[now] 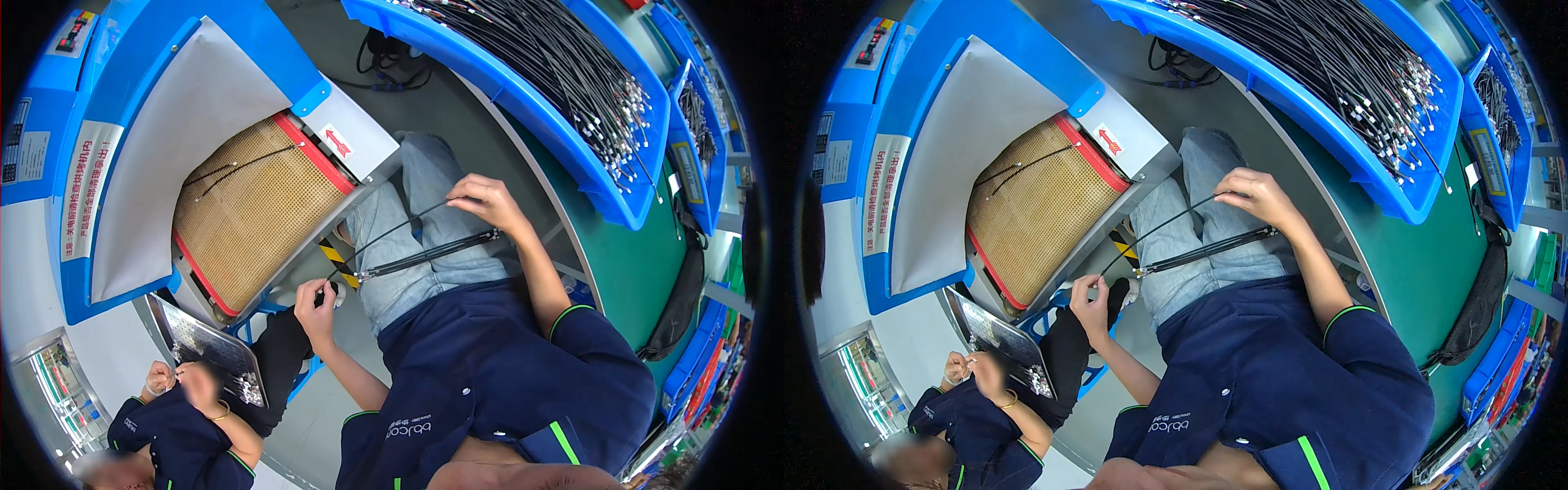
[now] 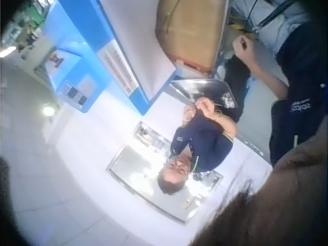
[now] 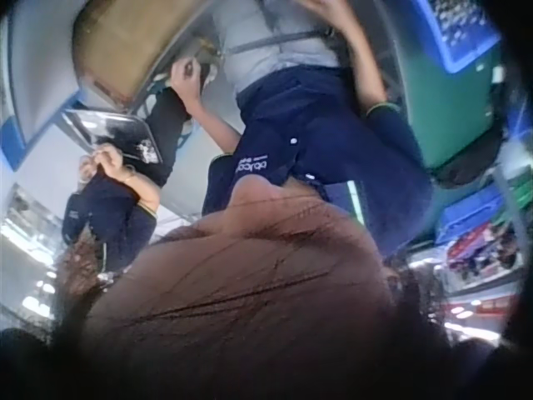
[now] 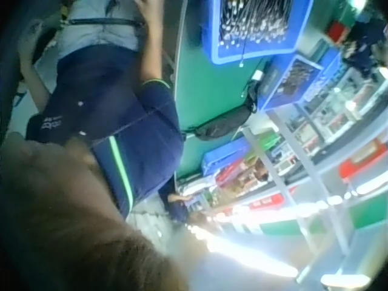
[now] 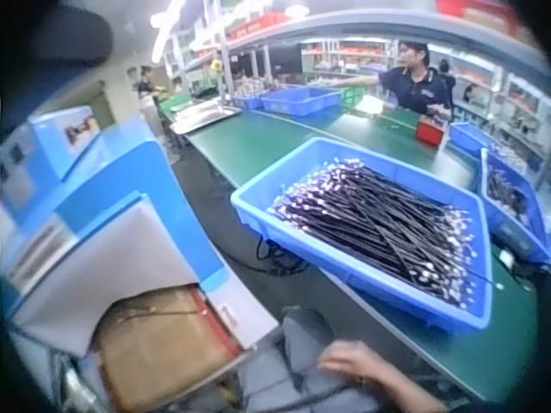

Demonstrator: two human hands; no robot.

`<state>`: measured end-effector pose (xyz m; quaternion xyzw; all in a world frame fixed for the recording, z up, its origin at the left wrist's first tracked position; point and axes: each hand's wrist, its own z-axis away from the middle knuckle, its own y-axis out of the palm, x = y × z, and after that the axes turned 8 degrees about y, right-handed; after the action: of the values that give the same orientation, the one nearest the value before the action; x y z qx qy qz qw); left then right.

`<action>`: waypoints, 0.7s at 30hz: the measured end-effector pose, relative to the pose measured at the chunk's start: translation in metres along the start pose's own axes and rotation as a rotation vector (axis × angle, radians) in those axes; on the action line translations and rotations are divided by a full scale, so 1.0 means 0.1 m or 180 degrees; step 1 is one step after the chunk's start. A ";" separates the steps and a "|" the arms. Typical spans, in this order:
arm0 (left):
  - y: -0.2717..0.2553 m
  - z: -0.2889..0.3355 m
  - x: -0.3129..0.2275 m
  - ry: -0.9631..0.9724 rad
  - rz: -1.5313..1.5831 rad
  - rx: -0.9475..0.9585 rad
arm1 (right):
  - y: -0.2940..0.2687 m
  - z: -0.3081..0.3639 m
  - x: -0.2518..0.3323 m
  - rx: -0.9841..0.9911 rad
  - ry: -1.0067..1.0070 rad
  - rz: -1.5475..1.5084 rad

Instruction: The person sits at a workstation and repeatedly picks up black cables from a blue bin. They insert the ends of the cables into a perforated tray on a machine and then place the processed cables into a metal tray on their lap.

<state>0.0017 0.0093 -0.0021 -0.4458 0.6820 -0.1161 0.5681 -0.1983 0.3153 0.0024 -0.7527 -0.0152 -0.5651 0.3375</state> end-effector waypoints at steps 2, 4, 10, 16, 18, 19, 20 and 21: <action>-0.01 0.00 0.02 0.0021 -0.0023 0.0005 | 0.00 0.00 -0.02 -0.0005 -0.0071 -0.0018; -0.02 0.00 0.03 0.0029 -0.0030 0.0010 | 0.01 0.01 -0.02 -0.0008 -0.0108 -0.0039; -0.04 0.03 0.02 -0.0031 -0.0062 0.0039 | 0.02 -0.01 -0.02 -0.0061 -0.0281 -0.0018; -0.01 0.03 0.05 0.0069 -0.0058 -0.0033 | 0.01 0.02 -0.07 0.0006 -0.0258 -0.0014; -0.01 0.03 0.05 0.0086 -0.0070 -0.0017 | 0.02 0.03 -0.05 -0.0048 -0.0279 0.0009; -0.01 0.03 0.05 0.0056 -0.0070 0.0004 | 0.02 0.03 -0.04 -0.0040 -0.0256 0.0009; -0.01 0.03 0.04 0.0028 -0.0068 0.0026 | 0.02 0.03 -0.04 -0.0034 -0.0232 0.0010; -0.01 0.02 0.04 0.0001 -0.0064 0.0050 | 0.02 0.03 -0.04 -0.0029 -0.0206 0.0012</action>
<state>0.0043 0.0065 -0.0049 -0.4481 0.6766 -0.1273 0.5702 -0.1957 0.3165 -0.0024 -0.7721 -0.0221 -0.5399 0.3345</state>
